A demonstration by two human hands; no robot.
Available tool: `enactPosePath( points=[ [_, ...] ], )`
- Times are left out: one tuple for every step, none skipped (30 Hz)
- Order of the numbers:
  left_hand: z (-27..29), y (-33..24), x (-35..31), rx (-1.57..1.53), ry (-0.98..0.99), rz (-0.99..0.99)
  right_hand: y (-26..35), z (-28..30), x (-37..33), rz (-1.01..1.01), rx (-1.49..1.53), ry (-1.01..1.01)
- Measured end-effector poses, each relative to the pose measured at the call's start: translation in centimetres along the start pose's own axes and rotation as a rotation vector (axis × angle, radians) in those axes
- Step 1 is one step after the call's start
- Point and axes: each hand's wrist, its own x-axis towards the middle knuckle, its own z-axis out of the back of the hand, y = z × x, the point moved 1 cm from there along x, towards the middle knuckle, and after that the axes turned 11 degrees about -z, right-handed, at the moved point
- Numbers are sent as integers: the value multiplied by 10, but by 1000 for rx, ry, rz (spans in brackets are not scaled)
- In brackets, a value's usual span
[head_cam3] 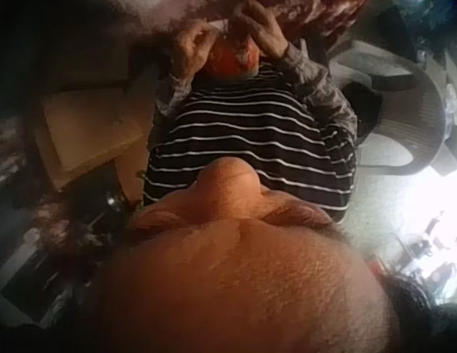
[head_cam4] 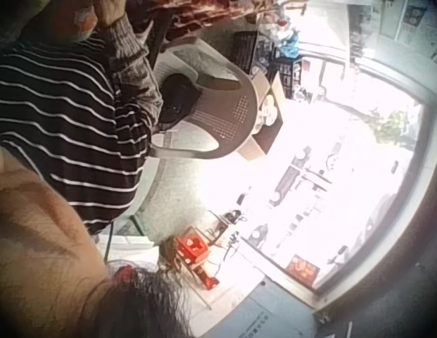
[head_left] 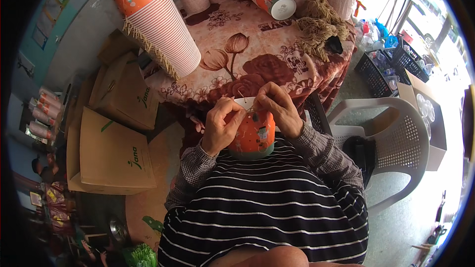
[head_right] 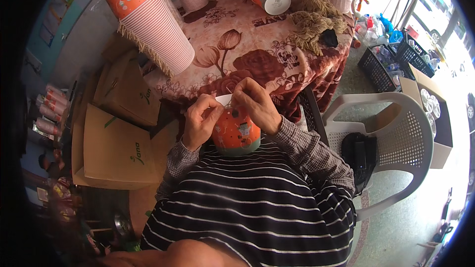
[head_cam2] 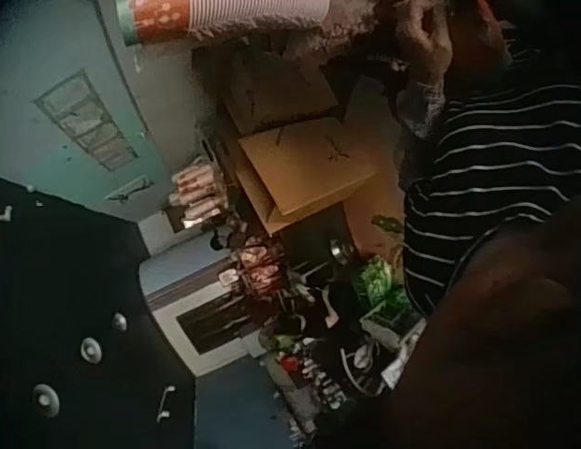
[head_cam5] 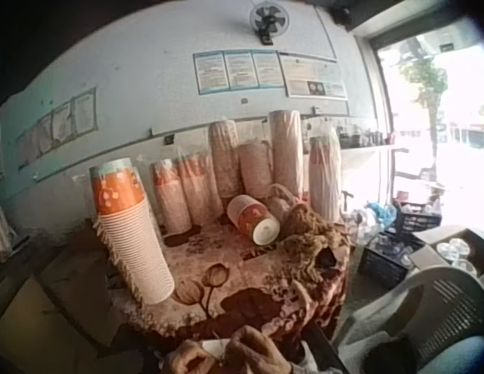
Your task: Removing small pieces of adhesive tape or stickers from the edges of decorated paper buckets.
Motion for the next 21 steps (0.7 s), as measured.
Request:
enactPosePath(
  points=[
    [0, -1, 0, 17, 12, 0, 2, -1, 0, 17, -23, -5],
    [-1, 0, -1, 18, 11, 2, 3, -1, 0, 34, -46, -9],
    [-2, 1, -2, 11, -31, 17, 3, -2, 0, 33, -47, -8],
    [-3, 1, -1, 1, -69, 32, 3, -3, 0, 68, -124, -41],
    [-4, -3, 1, -1, -68, 32, 3, -3, 1, 102, -201, -75],
    [-3, -8, 3, 1, -43, 108, 3, -4, 0, 101, -201, -78],
    [-3, -13, 4, 6, -20, 184, 4, -7, -2, 100, -240, -91],
    [-4, -9, 3, 6, -22, 184, 6, -9, -3, 99, -278, -105],
    [-7, -3, 1, 87, -40, 48, 9, -10, -5, 99, -279, -104],
    [-8, 0, 0, 168, -59, -88, 13, -12, -8, 126, -391, -134],
    [-8, -1, 0, 167, -60, -88, 16, -14, -9, 152, -502, -165],
    [-9, -2, -1, 206, -68, -117, 17, -14, -9, 153, -503, -165],
    [-9, -3, -1, 246, -77, -144, 18, -13, -9, 176, -504, -159],
    [-9, -4, -1, 246, -78, -144, 19, -13, -9, 199, -504, -153],
    [-10, -4, -1, 227, -105, -120, 21, -12, -10, 198, -504, -152],
    [-10, -5, -1, 207, -132, -98, 24, -12, -10, 215, -497, -88],
    [-9, -8, 1, 207, -132, -99, 26, -12, -10, 231, -489, -23],
    [-8, -12, 4, 166, -120, -58, 26, -12, -10, 232, -489, -24],
    [-7, -15, 6, 125, -109, -16, 26, -12, -11, 223, -546, -40],
    [-8, -15, 5, 124, -108, -17, 26, -13, -11, 214, -603, -56],
    [-8, -14, 5, 96, -104, -10, 25, -14, -11, 214, -603, -57]
  ],
)
